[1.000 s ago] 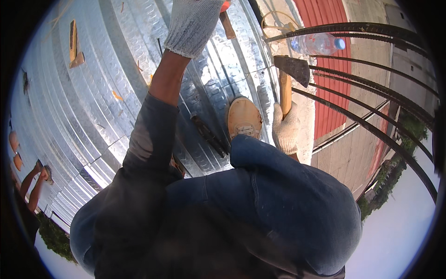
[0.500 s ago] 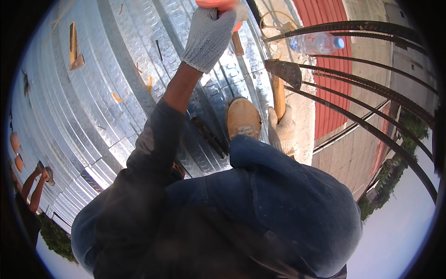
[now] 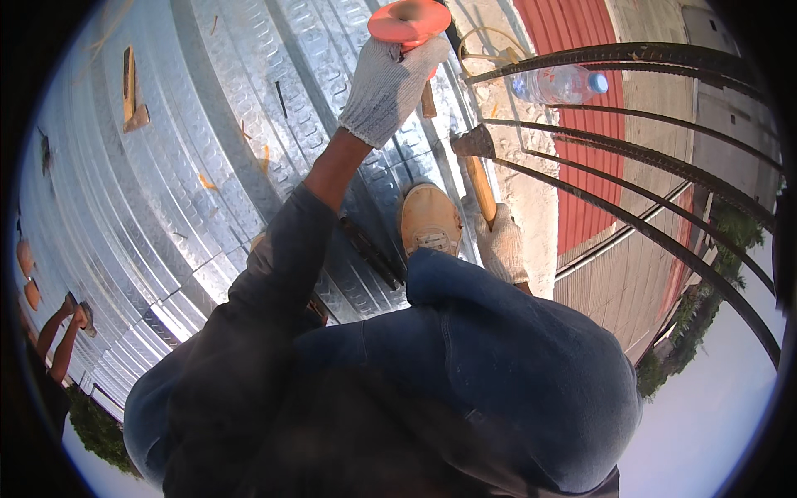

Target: The person secures corrugated metal roof sheets to a metal frame using a hammer and nail setter. They repeatedly position the nail setter over fasteners and strike it with a hammer to drive nails into the roof sheeting.

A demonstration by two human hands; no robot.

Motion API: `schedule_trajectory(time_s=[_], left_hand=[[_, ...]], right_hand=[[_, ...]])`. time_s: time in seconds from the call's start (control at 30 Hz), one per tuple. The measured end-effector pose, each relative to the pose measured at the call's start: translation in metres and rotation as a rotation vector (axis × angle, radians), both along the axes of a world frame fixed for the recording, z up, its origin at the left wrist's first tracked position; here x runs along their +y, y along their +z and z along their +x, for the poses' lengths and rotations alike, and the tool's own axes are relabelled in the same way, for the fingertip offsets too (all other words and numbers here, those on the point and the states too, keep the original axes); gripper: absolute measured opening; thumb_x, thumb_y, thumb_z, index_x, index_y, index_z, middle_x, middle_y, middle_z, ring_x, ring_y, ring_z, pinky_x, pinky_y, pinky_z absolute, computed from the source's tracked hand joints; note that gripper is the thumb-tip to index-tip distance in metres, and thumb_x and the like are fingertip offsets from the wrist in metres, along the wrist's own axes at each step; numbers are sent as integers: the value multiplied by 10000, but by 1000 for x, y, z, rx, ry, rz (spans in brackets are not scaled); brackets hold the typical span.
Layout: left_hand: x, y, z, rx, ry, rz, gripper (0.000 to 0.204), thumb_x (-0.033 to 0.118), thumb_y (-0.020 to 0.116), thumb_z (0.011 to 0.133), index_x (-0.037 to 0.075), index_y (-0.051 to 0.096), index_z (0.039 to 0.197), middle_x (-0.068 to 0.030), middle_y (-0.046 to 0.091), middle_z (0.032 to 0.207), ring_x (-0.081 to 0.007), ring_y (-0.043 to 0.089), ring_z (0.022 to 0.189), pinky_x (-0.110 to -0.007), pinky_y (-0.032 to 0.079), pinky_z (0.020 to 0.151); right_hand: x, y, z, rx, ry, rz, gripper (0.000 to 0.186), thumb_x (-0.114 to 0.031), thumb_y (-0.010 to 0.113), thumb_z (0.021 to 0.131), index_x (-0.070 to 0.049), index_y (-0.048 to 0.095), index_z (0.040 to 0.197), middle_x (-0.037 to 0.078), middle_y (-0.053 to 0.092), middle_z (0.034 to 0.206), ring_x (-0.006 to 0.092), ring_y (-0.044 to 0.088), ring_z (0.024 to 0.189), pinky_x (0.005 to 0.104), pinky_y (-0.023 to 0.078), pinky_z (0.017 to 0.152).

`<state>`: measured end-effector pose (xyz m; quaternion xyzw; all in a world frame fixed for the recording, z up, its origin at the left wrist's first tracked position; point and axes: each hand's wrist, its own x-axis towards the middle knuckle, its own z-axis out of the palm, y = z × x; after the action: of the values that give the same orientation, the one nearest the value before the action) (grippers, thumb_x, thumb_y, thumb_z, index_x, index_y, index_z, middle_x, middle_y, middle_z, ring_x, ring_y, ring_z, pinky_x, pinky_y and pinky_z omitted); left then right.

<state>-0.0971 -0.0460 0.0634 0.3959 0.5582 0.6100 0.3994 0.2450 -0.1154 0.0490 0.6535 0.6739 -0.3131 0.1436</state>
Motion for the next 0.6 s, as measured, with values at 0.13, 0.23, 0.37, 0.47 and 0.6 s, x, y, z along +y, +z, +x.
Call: schedule_trajectory(time_s=[0.13, 0.23, 0.37, 0.47, 0.6], left_hand=[[-8, -7, 21, -139, 26, -16, 219, 248, 754, 1038, 31, 725, 1041, -8, 681, 818, -103, 667, 784, -334, 537, 706], [-5, -20, 47, -228, 105, -54, 239, 253, 794, 1030, 32, 752, 1110, -6, 718, 857, -80, 638, 786, -305, 529, 706], [2, -49, 70, -204, 168, -71, 242, 250, 788, 1031, 28, 745, 1118, 0, 715, 864, -81, 632, 790, -308, 526, 709], [8, -68, 74, -159, 222, -73, 235, 246, 785, 1025, 27, 741, 1099, -3, 712, 854, -86, 635, 785, -312, 528, 707], [11, -68, 75, -246, 256, -85, 236, 247, 782, 1017, 22, 741, 1076, -13, 711, 837, -93, 635, 769, -325, 531, 701]], right_hand=[[-30, 14, 15, 157, -151, 164, 401, -339, 758, 1051, -38, 609, 1271, 276, 749, 896, 468, 790, 913, 511, 598, 790], [-44, 24, 28, 96, -204, 128, 439, -339, 779, 1034, -30, 631, 1307, 290, 771, 968, 459, 800, 957, 495, 607, 831], [-52, 31, 41, 6, -258, 38, 464, -354, 795, 1009, -22, 665, 1306, 279, 784, 993, 419, 808, 980, 483, 606, 855], [-58, 34, 42, 0, -278, 1, 446, -351, 794, 1006, -20, 680, 1282, 267, 782, 973, 390, 807, 936, 471, 604, 839], [-58, 43, 30, 48, -309, 0, 432, -344, 795, 1005, -16, 687, 1265, 258, 775, 948, 362, 797, 883, 459, 599, 816]])
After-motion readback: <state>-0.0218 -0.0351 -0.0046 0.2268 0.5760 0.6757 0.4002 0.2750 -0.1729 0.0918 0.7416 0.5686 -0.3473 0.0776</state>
